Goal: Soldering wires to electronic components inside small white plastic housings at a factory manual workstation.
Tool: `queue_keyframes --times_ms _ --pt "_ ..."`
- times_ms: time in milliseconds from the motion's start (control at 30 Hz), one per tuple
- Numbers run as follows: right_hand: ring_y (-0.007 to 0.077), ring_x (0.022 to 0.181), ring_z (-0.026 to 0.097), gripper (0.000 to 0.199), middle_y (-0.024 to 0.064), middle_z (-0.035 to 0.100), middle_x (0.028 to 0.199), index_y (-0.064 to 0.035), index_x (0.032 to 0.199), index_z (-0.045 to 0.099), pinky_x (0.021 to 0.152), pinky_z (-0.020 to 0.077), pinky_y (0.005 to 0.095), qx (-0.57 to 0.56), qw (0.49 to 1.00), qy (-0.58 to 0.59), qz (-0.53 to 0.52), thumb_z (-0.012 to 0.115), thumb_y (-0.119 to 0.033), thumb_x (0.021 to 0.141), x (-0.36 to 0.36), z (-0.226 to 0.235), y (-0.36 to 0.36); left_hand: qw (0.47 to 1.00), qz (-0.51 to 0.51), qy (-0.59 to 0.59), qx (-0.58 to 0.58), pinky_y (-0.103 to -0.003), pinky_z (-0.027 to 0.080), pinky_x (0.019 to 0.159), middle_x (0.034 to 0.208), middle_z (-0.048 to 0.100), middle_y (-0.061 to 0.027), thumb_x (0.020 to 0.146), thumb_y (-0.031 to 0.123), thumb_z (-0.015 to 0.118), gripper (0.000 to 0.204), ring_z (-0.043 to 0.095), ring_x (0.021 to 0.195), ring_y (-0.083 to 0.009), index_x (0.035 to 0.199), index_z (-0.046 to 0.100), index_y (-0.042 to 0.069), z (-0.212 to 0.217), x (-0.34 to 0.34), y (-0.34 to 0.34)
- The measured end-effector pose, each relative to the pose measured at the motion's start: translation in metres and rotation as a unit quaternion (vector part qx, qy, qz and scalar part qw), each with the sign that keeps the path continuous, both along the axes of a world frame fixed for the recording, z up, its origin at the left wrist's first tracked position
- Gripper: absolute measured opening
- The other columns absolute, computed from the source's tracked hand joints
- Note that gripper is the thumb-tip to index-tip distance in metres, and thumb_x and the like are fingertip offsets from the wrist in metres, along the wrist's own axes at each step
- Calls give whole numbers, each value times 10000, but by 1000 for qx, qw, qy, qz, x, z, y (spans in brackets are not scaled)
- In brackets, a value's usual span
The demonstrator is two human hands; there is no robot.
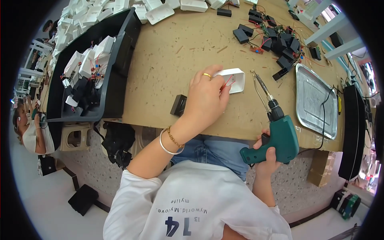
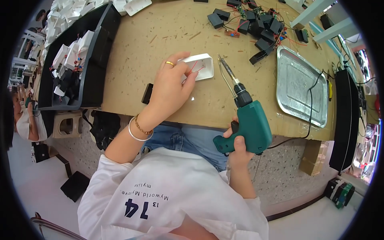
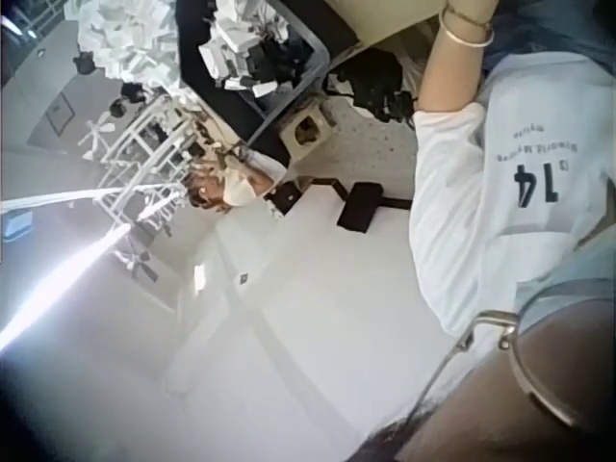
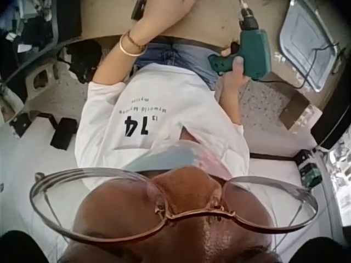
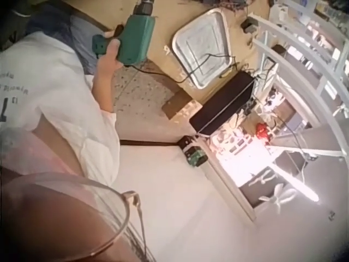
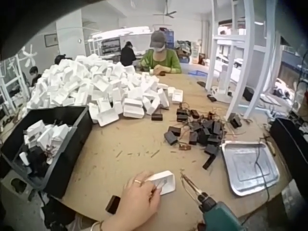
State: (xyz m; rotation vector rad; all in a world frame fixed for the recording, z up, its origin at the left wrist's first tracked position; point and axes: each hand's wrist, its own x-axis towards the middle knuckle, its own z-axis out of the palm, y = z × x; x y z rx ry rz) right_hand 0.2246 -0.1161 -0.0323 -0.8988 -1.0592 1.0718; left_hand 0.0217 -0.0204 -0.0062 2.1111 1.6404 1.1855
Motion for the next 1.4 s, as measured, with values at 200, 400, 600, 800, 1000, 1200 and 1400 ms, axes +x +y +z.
queue_keyframes --times_ms 200,400,600,800,1000,1200,1400 --pt "155 724 593 465 181 590 1051 90 1194 479 738 484 325 -13 995 -97 22 569 -233 870 2 2 -9 999 25 8 33 -440 427 819 1100 561 -154 773 83 632 102 527 954 -331 789 606 -14 -5 7 -1" --pt "149 711 579 423 161 595 1052 69 1187 498 640 485 282 -83 986 -143 19 590 -189 864 -1 3 -7 997 38 68 17 -420 422 798 1088 567 -121 763 102 648 122 530 936 -313 818 619 -3 -3 10 0" --pt "141 666 566 406 116 610 843 72 1168 507 627 480 275 -114 983 -146 3 582 -190 866 0 5 -5 987 54 115 103 -424 417 834 1127 560 -138 779 72 626 85 516 979 -339 779 580 1 -1 14 3" --pt "137 654 559 402 92 596 773 69 1158 516 621 470 266 -105 986 -130 -5 583 -198 864 -2 8 -4 994 24 64 83 -447 404 872 1142 538 -145 779 16 593 82 494 1012 -355 822 535 -24 -10 23 7" --pt "137 674 560 400 85 594 772 67 1159 519 647 469 267 -110 982 -152 0 587 -196 866 1 6 -3 995 17 57 78 -427 422 850 1129 542 -146 755 4 606 76 494 983 -353 761 537 -26 -9 23 8" --pt "133 678 563 389 86 603 796 63 1159 520 656 471 273 -105 980 -167 -1 587 -189 871 4 7 0 995 24 78 59 -438 398 861 1145 516 -101 749 42 610 136 482 993 -323 859 608 -39 -11 23 9" --pt "138 694 576 395 106 614 869 67 1158 518 661 478 280 -108 980 -168 11 595 -186 864 6 7 1 993 18 95 62 -438 396 853 1144 500 -92 731 37 617 149 478 996 -321 862 608 -33 -9 23 8"
